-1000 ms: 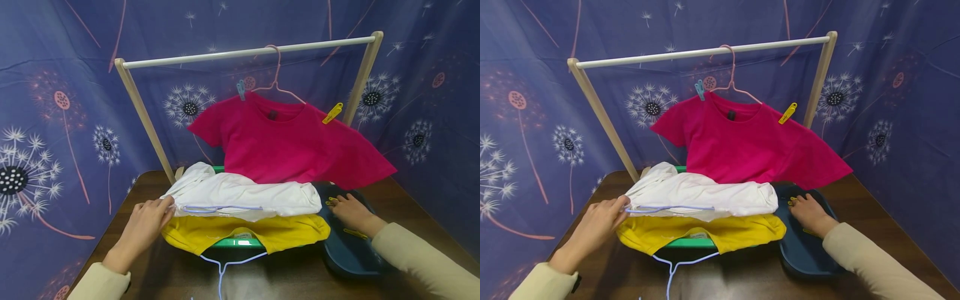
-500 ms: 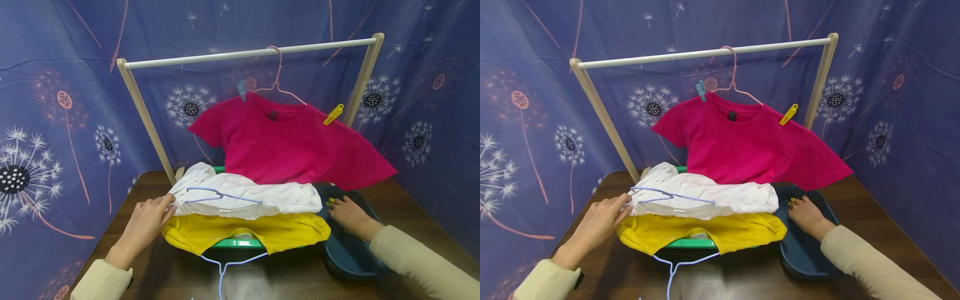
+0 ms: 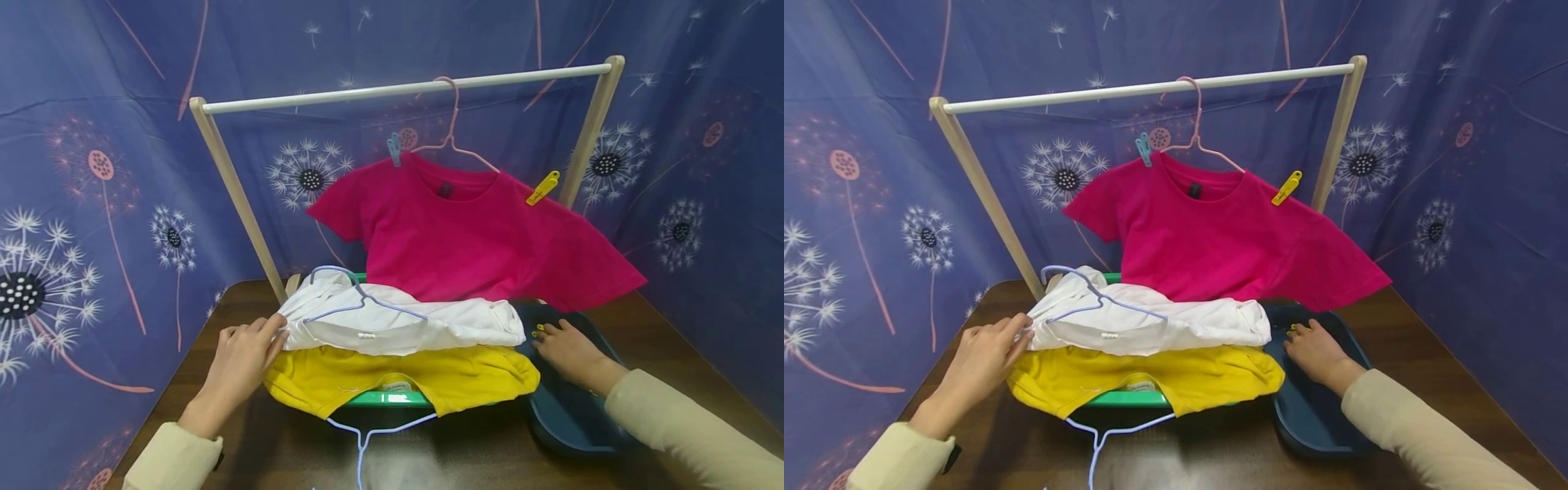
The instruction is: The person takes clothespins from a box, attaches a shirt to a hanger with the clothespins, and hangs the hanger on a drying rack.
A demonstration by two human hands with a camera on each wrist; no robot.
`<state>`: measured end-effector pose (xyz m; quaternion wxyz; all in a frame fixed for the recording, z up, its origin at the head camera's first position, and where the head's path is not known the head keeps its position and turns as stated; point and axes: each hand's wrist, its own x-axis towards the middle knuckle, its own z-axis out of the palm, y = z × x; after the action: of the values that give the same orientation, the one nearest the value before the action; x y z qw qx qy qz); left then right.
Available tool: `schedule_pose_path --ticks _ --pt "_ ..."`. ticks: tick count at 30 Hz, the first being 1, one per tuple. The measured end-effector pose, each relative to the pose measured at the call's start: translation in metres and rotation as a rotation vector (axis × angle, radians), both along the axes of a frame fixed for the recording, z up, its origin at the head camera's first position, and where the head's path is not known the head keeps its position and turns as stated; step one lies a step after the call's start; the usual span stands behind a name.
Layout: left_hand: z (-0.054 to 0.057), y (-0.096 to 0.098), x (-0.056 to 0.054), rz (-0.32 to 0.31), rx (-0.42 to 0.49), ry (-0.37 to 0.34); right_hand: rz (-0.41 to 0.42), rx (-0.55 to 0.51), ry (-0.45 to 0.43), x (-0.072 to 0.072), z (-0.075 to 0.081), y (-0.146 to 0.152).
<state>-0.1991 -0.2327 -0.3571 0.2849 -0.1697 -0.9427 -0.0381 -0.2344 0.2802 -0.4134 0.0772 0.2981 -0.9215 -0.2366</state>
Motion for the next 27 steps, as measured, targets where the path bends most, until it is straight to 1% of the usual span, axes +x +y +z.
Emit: schedule_pose_path --ticks 5,9,15,22,27 --pt "-0.001 0.000 -0.002 -0.001 0.006 0.016 -0.015 -0.060 -0.026 -0.001 0.003 0.001" --pt "-0.002 0.000 -0.002 -0.009 0.006 0.037 -0.028 -0.111 -0.019 -0.002 0.005 0.002" --pt "-0.003 0.000 -0.003 -0.012 0.003 0.048 -0.088 -0.157 -0.040 -0.001 0.010 0.005" --pt "-0.003 0.000 -0.004 -0.011 0.007 0.044 -0.145 -0.218 -0.058 0.003 0.024 0.006" --pt "-0.003 0.000 -0.004 -0.011 0.008 0.040 -0.149 -0.258 -0.038 0.007 0.037 0.003"
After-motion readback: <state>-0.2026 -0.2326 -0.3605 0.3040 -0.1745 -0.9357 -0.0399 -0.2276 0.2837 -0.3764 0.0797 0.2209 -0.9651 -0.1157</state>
